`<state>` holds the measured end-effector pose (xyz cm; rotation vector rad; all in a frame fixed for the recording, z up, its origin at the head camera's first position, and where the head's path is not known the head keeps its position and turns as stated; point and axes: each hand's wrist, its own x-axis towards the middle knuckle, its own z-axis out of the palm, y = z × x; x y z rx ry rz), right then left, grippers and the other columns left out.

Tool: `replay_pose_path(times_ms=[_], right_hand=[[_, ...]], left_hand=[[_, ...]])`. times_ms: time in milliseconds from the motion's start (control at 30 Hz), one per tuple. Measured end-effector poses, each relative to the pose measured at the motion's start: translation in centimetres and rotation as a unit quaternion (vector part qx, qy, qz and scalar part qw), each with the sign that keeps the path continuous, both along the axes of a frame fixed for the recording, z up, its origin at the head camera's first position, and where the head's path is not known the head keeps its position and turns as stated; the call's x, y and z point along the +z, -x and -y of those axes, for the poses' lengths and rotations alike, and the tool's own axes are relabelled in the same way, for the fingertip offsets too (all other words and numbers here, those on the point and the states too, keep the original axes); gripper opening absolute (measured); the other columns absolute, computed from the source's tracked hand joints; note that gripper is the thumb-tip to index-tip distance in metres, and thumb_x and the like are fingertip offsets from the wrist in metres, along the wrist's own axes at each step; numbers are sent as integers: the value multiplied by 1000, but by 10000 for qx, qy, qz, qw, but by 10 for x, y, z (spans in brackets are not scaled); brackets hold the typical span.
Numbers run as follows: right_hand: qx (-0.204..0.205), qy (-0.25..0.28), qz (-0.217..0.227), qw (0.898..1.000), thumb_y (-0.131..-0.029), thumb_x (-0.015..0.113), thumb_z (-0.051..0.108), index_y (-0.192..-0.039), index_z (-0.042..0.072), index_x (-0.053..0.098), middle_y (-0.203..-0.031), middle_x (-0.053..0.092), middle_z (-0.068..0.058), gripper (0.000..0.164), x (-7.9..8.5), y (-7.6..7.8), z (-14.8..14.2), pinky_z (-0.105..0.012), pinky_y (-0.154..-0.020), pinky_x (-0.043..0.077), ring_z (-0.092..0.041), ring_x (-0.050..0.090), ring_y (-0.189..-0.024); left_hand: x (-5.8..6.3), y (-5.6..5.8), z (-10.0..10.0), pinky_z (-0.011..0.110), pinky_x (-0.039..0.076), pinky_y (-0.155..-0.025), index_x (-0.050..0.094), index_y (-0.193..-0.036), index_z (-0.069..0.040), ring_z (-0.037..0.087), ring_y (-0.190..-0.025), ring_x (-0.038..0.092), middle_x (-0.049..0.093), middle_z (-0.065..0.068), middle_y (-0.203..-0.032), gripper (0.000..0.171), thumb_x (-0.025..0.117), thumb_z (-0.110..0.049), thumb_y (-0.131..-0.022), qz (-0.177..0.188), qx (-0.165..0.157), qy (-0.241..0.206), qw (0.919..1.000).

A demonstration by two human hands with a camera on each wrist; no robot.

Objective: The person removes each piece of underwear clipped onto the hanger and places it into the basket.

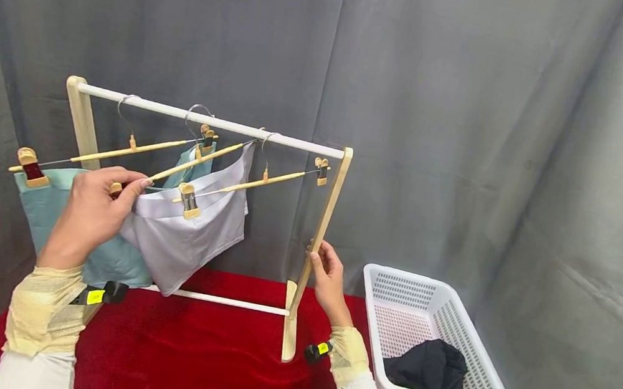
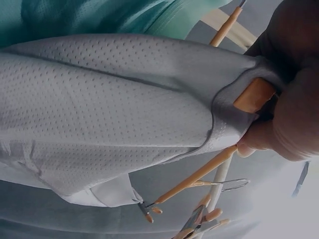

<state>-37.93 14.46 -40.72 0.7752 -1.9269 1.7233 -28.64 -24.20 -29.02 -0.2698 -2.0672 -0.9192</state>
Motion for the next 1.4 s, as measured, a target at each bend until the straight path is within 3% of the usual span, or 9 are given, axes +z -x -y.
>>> replay_pose_path(times_ms=[300, 467, 667, 1067, 1167, 1300, 1400], right_hand=[[-41, 6, -11, 10000, -93, 49, 8, -122, -8, 47, -107, 57, -23, 34, -1, -1, 0, -25, -84, 46, -44, 52, -103], [-98, -41, 4, 9999, -93, 50, 9, -122, -8, 47, -106, 59, -17, 34, -4, -1, 0, -25, -84, 46, -39, 54, -102], [-81, 31, 84, 9999, -93, 50, 9, -123, -7, 47, -108, 58, -18, 34, -5, -3, -1, -26, -85, 46, -43, 52, -103], [-72, -24, 91, 9999, -93, 49, 10, -122, -7, 47, -110, 55, -27, 34, -1, -1, 1, -26, -86, 45, -30, 55, -103], [4, -6, 55, 10000, -93, 49, 9, -122, -9, 46, -110, 55, -29, 34, -2, -1, 2, -27, -86, 45, -37, 54, -104], [-7, -74, -29, 10000, -93, 48, 8, -122, -10, 46, -107, 57, -21, 34, -1, -1, 2, -29, -85, 46, -46, 51, -104], [-68, -87, -92, 9999, -93, 48, 7, -121, -12, 45, -106, 58, -19, 34, 1, 0, 2, -30, -84, 47, -43, 53, -102]], left_hand=[[-11, -17, 2, 10, 38, -63, 70, -99, -10, 6, -75, 52, 67, 7, -92, 26, 57, -30, -89, -8, 93, -112, 9999], [-32, -21, 5, 11, 38, -61, 70, -99, -10, 7, -74, 52, 67, 8, -92, 24, 59, -29, -88, 182, 150, -140, 9996], [-61, -19, 5, 12, 40, -63, 70, -101, -10, 6, -78, 52, 67, 10, -95, 24, 60, -27, -88, 491, 113, -226, 9985], [-107, -15, -3, 15, 41, -67, 70, -95, -11, 3, -80, 53, 68, 5, -90, 18, 62, -24, -87, 773, -604, -382, 9944], [-116, -13, -8, 13, 40, -68, 71, -92, -12, 1, -79, 54, 67, 1, -87, 15, 62, -22, -86, 666, -708, -343, 9947], [-122, -13, -15, 14, 40, -66, 71, -90, -13, 4, -75, 55, 66, -1, -83, 11, 64, -19, -85, 570, -869, -313, 9941], [-121, -11, -21, 15, 41, -65, 71, -89, -14, 5, -73, 55, 66, -2, -81, 9, 65, -17, -84, 620, -1095, -292, 9916]])
